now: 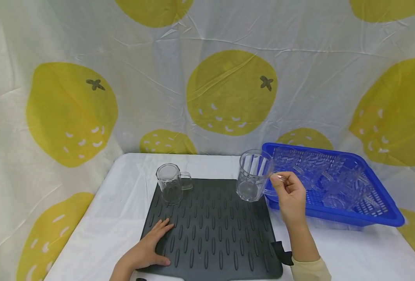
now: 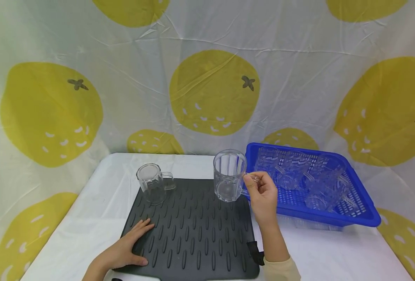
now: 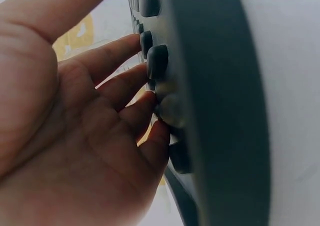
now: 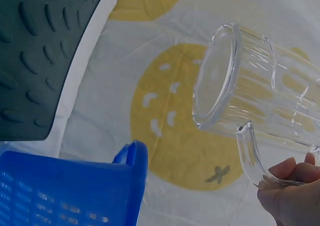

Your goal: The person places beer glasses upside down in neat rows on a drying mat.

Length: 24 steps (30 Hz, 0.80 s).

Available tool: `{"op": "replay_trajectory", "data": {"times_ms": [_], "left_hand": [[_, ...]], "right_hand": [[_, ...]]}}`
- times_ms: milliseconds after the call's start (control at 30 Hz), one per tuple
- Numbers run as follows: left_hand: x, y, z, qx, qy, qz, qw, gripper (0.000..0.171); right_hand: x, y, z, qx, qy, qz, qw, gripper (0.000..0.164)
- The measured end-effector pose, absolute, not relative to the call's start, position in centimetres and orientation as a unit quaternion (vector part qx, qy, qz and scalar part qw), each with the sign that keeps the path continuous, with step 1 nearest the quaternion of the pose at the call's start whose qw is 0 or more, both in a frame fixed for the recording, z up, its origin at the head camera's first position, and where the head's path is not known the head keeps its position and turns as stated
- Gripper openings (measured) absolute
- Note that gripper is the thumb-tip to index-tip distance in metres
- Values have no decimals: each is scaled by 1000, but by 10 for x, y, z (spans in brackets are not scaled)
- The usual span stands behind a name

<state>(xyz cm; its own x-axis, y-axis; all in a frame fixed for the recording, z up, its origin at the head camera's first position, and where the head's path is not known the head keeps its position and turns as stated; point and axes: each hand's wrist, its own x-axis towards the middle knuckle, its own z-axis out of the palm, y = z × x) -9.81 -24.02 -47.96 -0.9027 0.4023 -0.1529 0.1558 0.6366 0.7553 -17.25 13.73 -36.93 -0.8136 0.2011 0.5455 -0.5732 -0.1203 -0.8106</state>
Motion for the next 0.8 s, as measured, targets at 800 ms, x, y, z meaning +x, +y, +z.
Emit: {"op": "replay_trajectory", "data": {"times_ms": [800], "left_hand": [[-98,-240,-478,155,894,391,156,98]], "right_hand": [[-177,98,-384,200,-583,762,199,8]]}}
